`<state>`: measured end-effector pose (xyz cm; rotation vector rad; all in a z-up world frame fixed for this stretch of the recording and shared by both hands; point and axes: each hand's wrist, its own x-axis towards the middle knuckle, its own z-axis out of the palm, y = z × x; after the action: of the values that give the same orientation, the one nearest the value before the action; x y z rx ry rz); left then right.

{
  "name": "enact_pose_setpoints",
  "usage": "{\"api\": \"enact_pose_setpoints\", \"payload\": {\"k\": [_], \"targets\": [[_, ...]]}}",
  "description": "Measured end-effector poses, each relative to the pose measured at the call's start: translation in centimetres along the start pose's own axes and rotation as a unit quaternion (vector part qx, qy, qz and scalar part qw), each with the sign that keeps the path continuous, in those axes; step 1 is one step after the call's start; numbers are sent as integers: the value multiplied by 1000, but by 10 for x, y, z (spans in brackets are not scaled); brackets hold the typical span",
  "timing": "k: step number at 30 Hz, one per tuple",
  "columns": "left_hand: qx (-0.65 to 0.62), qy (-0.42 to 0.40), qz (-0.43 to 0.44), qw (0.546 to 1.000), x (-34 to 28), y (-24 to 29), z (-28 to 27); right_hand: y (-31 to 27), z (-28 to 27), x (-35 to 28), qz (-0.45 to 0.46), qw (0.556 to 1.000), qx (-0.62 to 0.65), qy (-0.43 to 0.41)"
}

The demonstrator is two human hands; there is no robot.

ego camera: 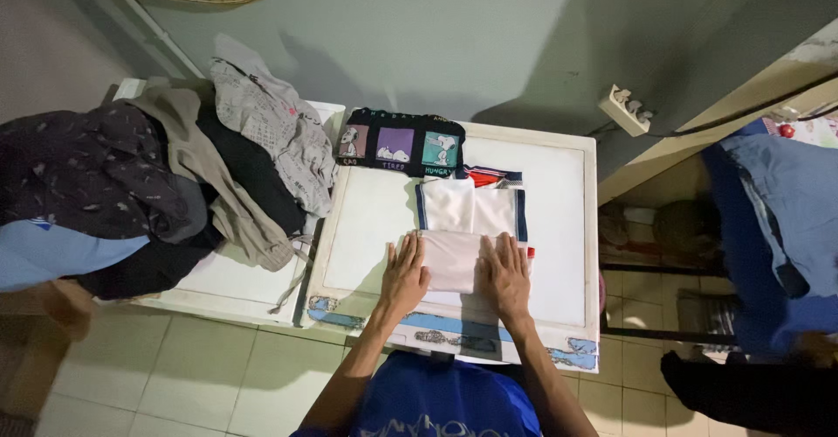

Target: The person folds a white short-sleeved shirt with red and blue trim on a white table. They smooth the fabric, fold the sleeves inward, fold the sides toward the center, and then fold the shirt in half and in thirds to create a compact bundle.

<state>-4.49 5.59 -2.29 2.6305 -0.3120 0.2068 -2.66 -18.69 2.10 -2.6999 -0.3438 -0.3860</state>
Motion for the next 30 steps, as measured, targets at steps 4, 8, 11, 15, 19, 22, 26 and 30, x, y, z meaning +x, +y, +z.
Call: {"api": "enact_pose_setpoints", "payload": {"k": [4,8,11,15,19,22,26,30], "targets": [[-10,-20,-9,1000,5,2,-8,13,-10,6,192,926,326,-3],[-42,23,-9,999,14,8,-17,26,-25,6,211,976,42,-16],[-46,77,-14,996,26,16,-23,43,-35,1,142,977,148,53],[-42,45,-61,996,47,25,-24,54,-27,6,226,960,165,3],[-66,39,-70,995,55,23,-19,53,-29,15,285,938,197,-19],[-88,42,-40,994,52,17,-17,53,-37,23,354,917,175,-64],[-106,25,-46,993,52,7,-23,51,-46,24,185,974,131,18],[-56,35,-118,991,51,4,-33,46,-42,23,239,956,169,-8]]}}
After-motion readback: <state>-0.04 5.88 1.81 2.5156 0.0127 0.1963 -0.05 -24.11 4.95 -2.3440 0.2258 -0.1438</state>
